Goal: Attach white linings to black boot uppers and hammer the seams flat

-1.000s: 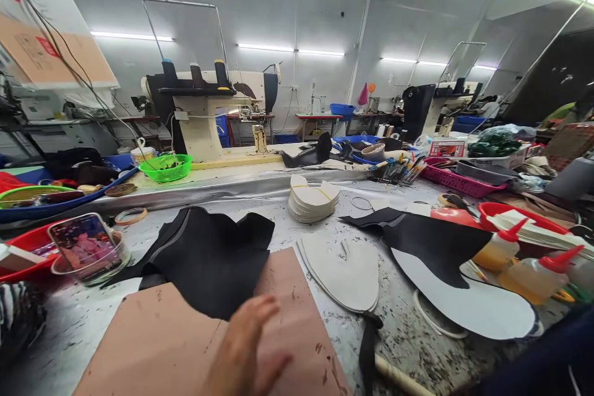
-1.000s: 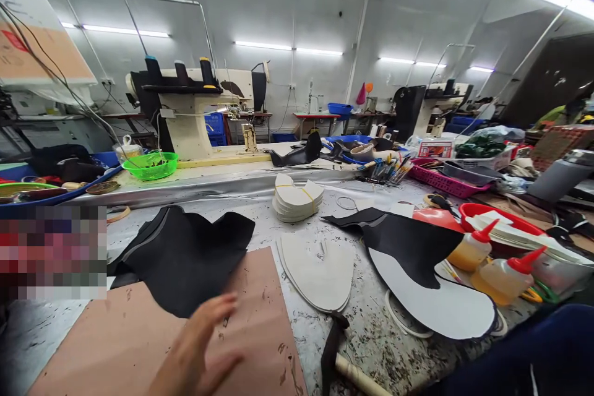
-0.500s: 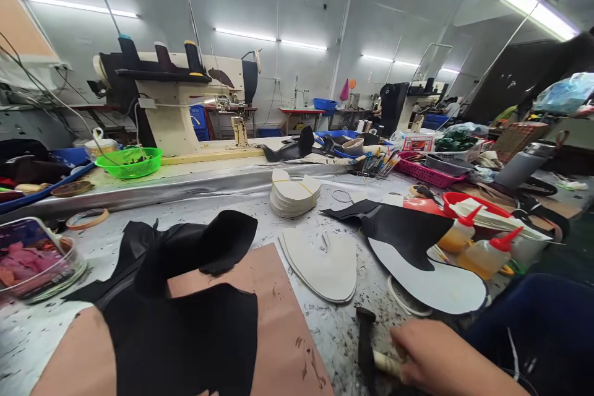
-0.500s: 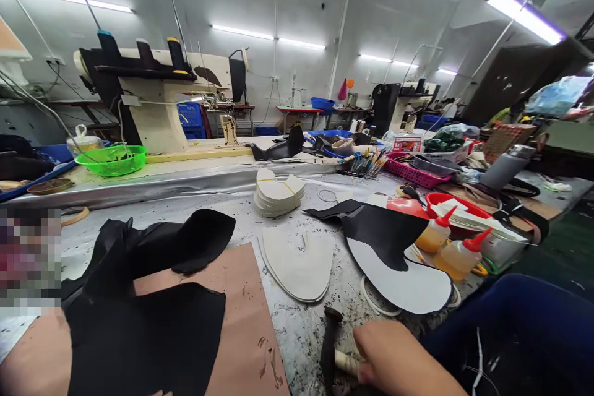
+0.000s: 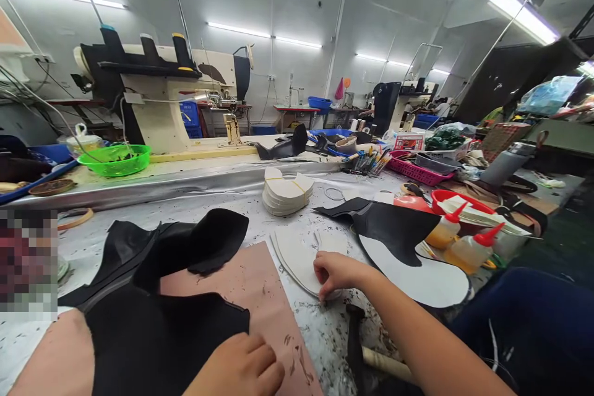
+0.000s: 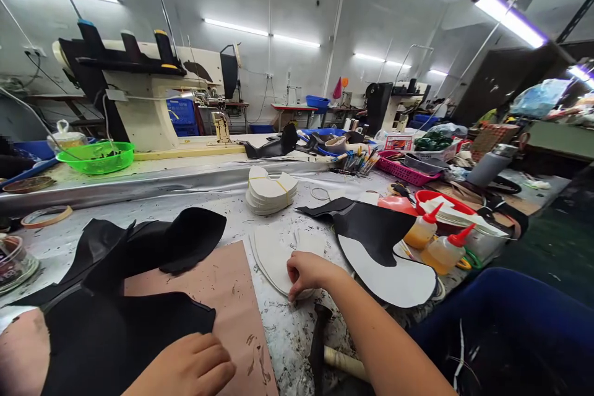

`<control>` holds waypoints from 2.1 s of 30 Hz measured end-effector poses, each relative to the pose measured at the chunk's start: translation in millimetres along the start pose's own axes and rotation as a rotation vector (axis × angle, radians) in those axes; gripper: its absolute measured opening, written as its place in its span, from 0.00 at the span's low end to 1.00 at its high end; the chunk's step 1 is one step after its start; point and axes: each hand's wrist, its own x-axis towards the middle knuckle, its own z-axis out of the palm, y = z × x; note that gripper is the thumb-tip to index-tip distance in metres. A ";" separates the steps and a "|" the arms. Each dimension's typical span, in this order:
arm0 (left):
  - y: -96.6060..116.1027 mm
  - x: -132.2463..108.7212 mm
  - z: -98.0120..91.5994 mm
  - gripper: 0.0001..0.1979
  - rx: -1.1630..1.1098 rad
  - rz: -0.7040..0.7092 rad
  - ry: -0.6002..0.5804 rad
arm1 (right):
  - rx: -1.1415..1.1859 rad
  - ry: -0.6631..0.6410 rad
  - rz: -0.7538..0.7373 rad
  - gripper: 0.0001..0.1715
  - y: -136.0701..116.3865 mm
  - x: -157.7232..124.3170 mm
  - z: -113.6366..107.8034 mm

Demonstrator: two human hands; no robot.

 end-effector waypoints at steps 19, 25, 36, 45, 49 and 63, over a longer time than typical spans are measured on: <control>-22.4 93.6 43.8 0.43 -0.376 -0.366 -0.394 | 0.016 0.917 0.513 0.17 25.5 1.0 -66.4; -16.9 96.9 35.7 0.44 -0.646 -0.480 -0.297 | -0.274 1.410 0.429 0.20 -15.6 -63.2 -100.6; 45.2 8.5 -42.3 0.31 -1.811 -1.177 0.795 | 0.332 0.657 -0.509 0.30 -121.7 -90.5 80.5; 21.3 -105.9 -44.2 0.34 -1.540 -1.483 0.827 | 1.410 -0.152 -0.052 0.46 -210.6 -48.3 111.8; -18.5 -140.7 -40.0 0.26 -1.190 -1.389 0.601 | 1.186 -0.188 0.038 0.41 -205.3 -38.3 129.5; -73.8 -167.4 -38.5 0.14 -0.801 -1.164 0.255 | 0.538 -0.119 0.131 0.18 -189.5 -31.8 99.2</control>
